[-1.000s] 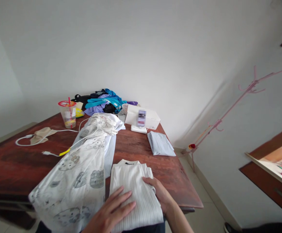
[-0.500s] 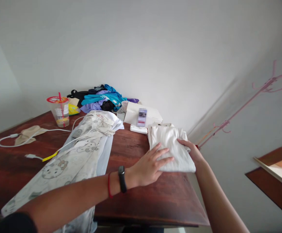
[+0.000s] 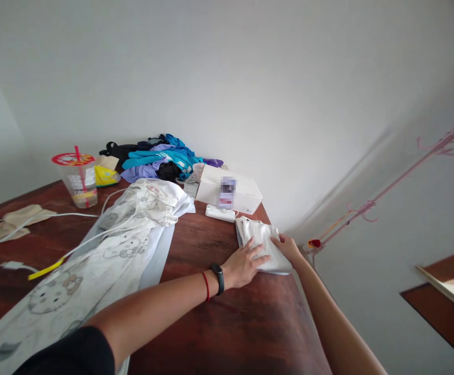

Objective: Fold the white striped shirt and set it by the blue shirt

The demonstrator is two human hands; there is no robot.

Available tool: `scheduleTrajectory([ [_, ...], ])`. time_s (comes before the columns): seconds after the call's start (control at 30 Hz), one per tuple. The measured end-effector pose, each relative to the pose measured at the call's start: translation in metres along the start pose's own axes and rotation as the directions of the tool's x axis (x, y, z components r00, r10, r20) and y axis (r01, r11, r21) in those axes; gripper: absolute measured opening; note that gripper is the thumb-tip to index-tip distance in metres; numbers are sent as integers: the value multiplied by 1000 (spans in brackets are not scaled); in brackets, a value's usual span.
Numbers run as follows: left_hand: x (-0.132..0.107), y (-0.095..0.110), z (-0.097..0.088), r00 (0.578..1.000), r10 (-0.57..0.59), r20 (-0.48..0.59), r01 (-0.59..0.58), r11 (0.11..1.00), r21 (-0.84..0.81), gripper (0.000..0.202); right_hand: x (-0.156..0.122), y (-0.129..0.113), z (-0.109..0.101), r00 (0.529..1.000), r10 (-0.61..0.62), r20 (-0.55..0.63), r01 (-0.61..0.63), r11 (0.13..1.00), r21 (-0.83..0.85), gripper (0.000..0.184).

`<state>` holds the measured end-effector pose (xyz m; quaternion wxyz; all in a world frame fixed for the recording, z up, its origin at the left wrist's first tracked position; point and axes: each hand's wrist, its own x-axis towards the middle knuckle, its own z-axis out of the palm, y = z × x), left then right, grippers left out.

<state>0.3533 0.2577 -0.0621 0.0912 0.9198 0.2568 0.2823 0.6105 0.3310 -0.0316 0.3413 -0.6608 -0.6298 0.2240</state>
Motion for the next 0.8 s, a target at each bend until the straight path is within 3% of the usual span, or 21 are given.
scheduleTrajectory([
  [0.13, 17, 6, -7, 1000, 18, 4, -17, 1000, -21, 52, 5, 1, -18, 999, -21, -46, 19, 999, -47, 48],
  [0.33, 20, 6, 4, 957, -123, 262, 137, 990, -34, 82, 0, 7, -9, 997, 65, -40, -72, 977, -202, 44],
  [0.47, -1, 8, -24, 919, -181, 352, 200, 980, -19, 91, -16, -7, 5, 977, 7, -213, -83, 933, -351, 61],
  [0.53, -17, 9, -44, 894, -207, 397, 224, 975, 3, 93, -28, -27, 16, 962, -123, -245, 6, 903, -431, 61],
  [0.6, -37, 9, -63, 874, -235, 424, 249, 968, 24, 92, -42, -55, 31, 944, -288, -161, 201, 889, -411, 54],
  [0.7, -70, 9, -84, 862, -283, 420, 285, 957, 60, 88, -68, -100, 65, 892, -452, 18, 446, 870, -210, 44],
  [0.8, -101, 5, -97, 860, -341, 381, 330, 939, 95, 84, -97, -137, 105, 840, -519, 160, 522, 852, 27, 36],
])
